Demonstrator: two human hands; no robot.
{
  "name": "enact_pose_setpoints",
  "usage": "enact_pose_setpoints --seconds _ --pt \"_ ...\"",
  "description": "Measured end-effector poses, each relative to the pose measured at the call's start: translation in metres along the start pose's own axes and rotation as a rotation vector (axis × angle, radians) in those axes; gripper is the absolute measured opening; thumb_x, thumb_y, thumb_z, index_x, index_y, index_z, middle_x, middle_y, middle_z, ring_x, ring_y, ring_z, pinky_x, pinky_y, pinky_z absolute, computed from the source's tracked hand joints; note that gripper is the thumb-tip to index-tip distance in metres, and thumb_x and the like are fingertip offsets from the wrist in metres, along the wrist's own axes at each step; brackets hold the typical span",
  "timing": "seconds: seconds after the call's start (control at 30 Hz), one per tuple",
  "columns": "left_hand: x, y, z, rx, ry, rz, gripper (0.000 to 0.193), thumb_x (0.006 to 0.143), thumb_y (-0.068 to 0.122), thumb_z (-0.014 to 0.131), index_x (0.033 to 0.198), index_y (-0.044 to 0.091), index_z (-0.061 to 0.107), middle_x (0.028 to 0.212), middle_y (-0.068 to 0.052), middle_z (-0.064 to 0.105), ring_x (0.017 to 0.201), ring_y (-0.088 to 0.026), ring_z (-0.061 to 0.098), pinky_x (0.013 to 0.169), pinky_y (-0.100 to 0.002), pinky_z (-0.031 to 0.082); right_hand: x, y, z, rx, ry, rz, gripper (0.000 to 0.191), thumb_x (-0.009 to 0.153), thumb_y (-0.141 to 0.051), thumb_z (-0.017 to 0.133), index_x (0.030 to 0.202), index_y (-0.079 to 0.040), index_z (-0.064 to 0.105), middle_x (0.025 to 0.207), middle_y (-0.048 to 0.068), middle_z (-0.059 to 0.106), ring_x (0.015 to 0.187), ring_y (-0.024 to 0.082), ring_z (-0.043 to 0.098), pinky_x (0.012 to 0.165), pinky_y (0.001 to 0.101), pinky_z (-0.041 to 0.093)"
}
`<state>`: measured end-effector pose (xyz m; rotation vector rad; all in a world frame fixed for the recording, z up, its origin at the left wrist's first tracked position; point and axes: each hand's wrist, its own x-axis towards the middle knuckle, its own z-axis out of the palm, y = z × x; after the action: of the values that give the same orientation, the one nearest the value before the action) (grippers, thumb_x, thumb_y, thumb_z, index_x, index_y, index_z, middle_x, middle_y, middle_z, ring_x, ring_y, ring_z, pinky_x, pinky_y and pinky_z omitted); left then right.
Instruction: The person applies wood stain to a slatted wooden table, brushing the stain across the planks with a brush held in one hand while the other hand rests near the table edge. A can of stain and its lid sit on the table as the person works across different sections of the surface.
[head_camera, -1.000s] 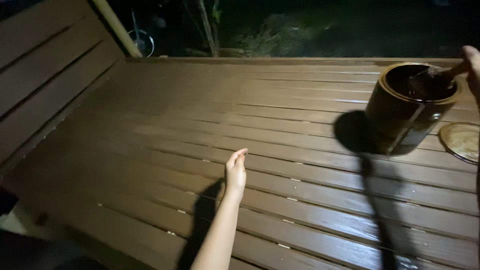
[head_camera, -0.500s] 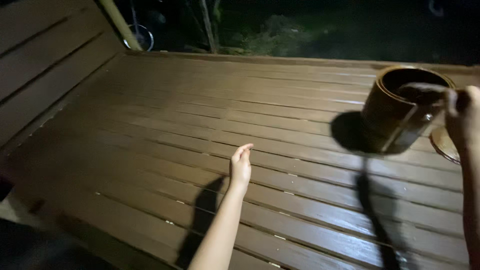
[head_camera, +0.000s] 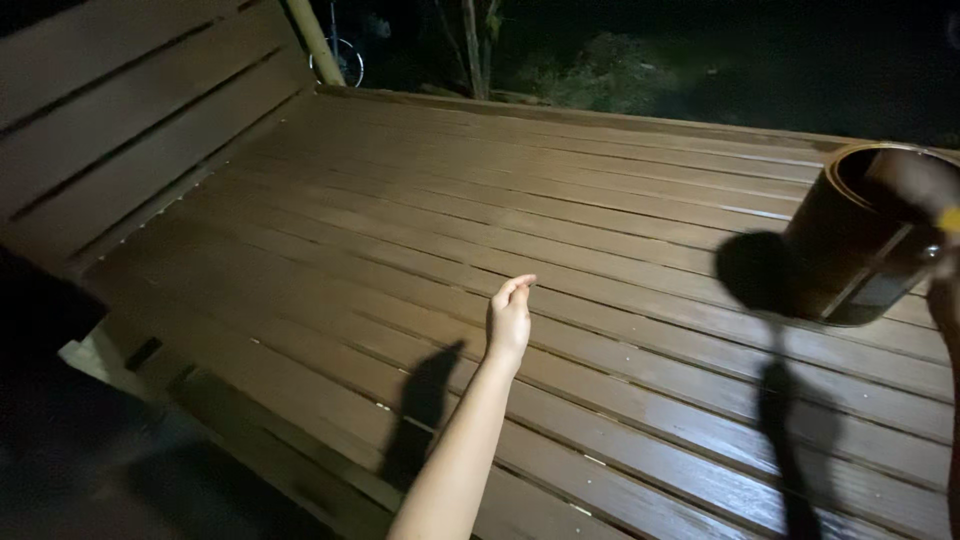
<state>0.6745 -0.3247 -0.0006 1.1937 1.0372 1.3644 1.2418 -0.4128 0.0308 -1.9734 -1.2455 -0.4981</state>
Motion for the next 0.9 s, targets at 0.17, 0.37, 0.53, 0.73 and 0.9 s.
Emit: enact_pose_setpoints --seconds 0.17,0.37,0.53,0.73,0.9 --pt "0.005 -0.002 -0.006 0.117 0.023 0.121 0.029 0.106 0.017 0.053 0.12 0.003 0.074 0.094 0.002 0.065 0.072 -0.002 0.045 0.064 -0.02 0.04 -0.01 -0.018 0.008 0.006 -0.009 0.002 0.024 0.117 -0.02 0.057 0.114 0.004 0.059 0.102 0.02 0.069 0.088 0.03 0.068 0.079 0.0411 0.056" --pt "0.008 -0.002 -0.013 0.013 0.01 0.051 0.029 0.104 0.018 0.051 0.119 0.003 0.072 0.092 0.004 0.067 0.065 -0.002 0.044 0.057 -0.021 0.039 -0.021 -0.025 0.005 0.03 0.022 0.015 0.023 0.117 -0.02 0.056 0.117 0.003 0.058 0.104 0.02 0.068 0.09 0.032 0.067 0.08 0.0429 0.056" --pt "0.009 0.002 -0.011 0.034 0.006 0.037 0.029 0.105 0.018 0.051 0.12 0.003 0.072 0.089 0.004 0.065 0.061 -0.003 0.039 0.056 -0.021 0.037 -0.02 -0.028 0.0 0.065 0.026 0.014 0.023 0.116 -0.02 0.055 0.12 0.002 0.056 0.106 0.021 0.067 0.092 0.033 0.067 0.082 0.0444 0.056" --pt "0.008 0.006 -0.002 -0.023 -0.021 -0.02 0.029 0.104 0.017 0.052 0.119 0.001 0.072 0.089 0.002 0.064 0.06 -0.006 0.037 0.054 -0.025 0.034 -0.02 -0.023 -0.009 -0.139 0.109 0.002 0.022 0.113 -0.019 0.056 0.115 0.003 0.056 0.098 0.02 0.068 0.084 0.035 0.067 0.073 0.0452 0.055" --pt "0.013 0.005 -0.005 0.048 -0.052 0.087 0.03 0.105 0.017 0.051 0.119 0.0 0.071 0.105 0.002 0.072 0.084 -0.003 0.057 0.077 -0.02 0.047 -0.008 -0.035 -0.011 0.804 -0.022 0.309 0.037 0.126 -0.03 0.05 0.108 0.003 0.055 0.074 0.017 0.052 0.061 0.036 0.043 0.056 0.0503 0.031"
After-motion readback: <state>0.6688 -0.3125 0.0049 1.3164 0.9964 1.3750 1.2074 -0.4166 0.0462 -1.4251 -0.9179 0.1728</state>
